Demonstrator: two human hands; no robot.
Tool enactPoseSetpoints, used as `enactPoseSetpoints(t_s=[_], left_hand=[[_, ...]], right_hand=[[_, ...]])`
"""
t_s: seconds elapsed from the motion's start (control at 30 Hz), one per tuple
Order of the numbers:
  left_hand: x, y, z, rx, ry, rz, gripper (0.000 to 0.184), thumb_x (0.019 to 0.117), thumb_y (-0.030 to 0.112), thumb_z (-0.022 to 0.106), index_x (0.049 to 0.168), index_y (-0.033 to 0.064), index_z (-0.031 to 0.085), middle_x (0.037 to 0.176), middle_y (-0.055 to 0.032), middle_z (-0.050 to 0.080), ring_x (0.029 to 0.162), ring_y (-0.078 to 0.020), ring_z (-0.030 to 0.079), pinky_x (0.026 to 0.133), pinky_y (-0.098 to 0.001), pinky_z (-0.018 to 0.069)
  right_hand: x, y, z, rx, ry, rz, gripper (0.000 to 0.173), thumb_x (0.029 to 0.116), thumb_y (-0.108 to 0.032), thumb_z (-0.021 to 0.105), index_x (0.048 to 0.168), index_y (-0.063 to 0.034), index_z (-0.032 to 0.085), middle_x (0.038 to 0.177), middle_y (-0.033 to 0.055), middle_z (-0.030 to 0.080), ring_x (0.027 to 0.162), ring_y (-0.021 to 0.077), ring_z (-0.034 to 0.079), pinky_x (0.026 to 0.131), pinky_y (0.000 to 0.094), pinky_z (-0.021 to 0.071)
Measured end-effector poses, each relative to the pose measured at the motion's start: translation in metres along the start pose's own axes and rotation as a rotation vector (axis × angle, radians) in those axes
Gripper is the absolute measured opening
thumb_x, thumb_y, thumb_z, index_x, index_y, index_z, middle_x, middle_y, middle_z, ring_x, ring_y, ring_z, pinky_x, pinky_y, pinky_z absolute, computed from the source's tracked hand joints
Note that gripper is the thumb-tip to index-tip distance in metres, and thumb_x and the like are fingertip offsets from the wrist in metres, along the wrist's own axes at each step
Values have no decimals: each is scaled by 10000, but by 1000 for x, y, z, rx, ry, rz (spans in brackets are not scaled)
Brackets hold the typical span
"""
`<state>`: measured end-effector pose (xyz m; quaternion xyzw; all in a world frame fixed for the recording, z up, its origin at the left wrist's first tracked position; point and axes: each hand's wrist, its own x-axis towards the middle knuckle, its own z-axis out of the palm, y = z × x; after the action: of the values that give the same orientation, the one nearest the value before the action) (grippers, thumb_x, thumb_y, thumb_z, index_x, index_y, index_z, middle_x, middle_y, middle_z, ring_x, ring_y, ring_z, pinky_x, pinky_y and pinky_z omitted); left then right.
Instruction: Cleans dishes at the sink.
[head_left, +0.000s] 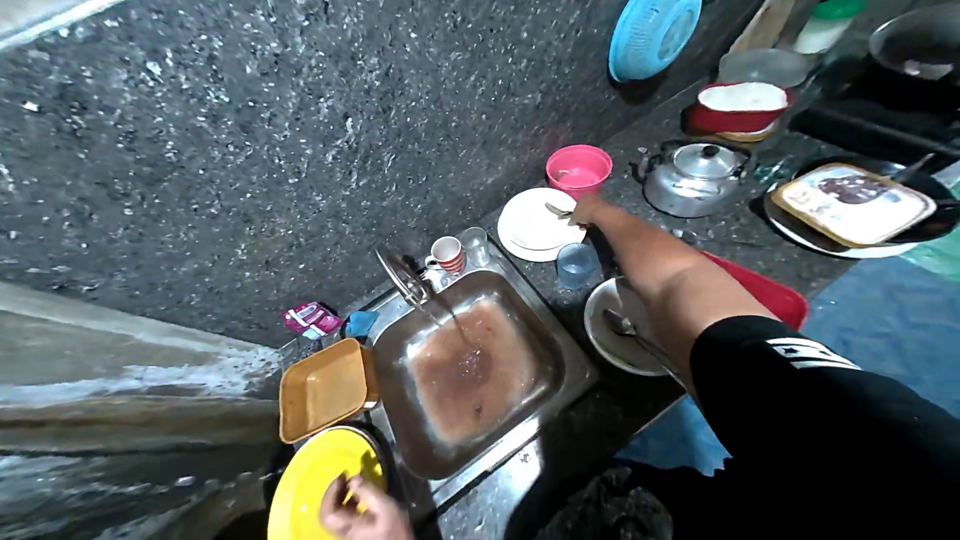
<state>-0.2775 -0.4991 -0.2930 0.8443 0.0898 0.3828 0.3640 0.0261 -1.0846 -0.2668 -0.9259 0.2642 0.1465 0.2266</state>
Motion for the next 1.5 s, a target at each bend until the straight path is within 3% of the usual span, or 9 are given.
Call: enactPoseSetpoints(t_s=[0.2,0.3,0.43,0.6,0.77,0.97,1.13,1.37,1.5], left_hand=[[-36,96,90,-239,-836,-152,340,1038,104,524,1314,-89,574,1155,-214,681,1001,-227,701,895,-391,594],[-48,147,125,-315,-1249,-206,375,1040,89,530,1387,-54,538,1172,-177,683,1026,-211,701,941,-388,588],[-64,218,180,-442,-1503,-525,489,1095,189,502,1512,-22,357,1171,-216,669,895,-248,734,787,-405,632],[-87,247,233,-321,-1553,-352,649,1023,244,655,1519,-41,346,1358,-294,584,1173,-346,660,1000,-485,558],[-86,258,219,-414,-1531,-519,470,1056,90,516,1482,28,329,1000,-220,692,627,-241,725,596,-376,647],[-54,254,197,-498,-1399,-648,487,1056,82,519,1514,43,361,941,-226,680,572,-241,670,540,-378,602],[9,258,170,-479,-1294,-587,405,1079,103,499,1453,17,368,618,-109,609,476,-149,616,488,-278,550],[56,255,151,-515,-1193,-523,395,1075,86,510,1446,33,386,591,-104,595,444,-148,602,446,-272,538],[42,267,148,-505,-1305,-541,358,1069,72,520,1403,17,405,578,-103,593,429,-143,597,423,-268,531]], right_hand=[[-30,-2,-24,272,130,-7,361,897,-89,681,1176,128,607,1183,340,637,1089,486,644,897,697,503],[-52,4,-57,303,252,-22,429,915,-107,661,1283,90,565,1257,337,618,1176,510,615,937,719,488],[-96,33,-101,405,319,-49,364,878,-101,708,1191,68,628,1168,323,641,1083,488,633,889,708,490],[-177,89,-131,401,354,-77,311,896,-100,703,1170,40,660,1062,289,658,929,437,642,798,670,500],[-252,148,-133,425,470,-32,235,918,-106,678,1118,17,679,1039,276,665,958,441,636,813,689,476],[-319,194,-119,550,535,45,301,942,-149,685,1200,5,672,984,273,654,806,392,600,722,654,472],[-361,211,-101,653,512,72,122,969,-154,674,1017,-43,659,674,68,515,499,142,381,484,376,366],[-372,194,-38,670,315,30,165,1010,-134,660,1129,-22,673,720,112,602,529,182,496,507,396,452],[-348,167,19,748,167,90,223,968,-85,685,1158,33,673,926,202,683,801,293,648,766,521,547]])
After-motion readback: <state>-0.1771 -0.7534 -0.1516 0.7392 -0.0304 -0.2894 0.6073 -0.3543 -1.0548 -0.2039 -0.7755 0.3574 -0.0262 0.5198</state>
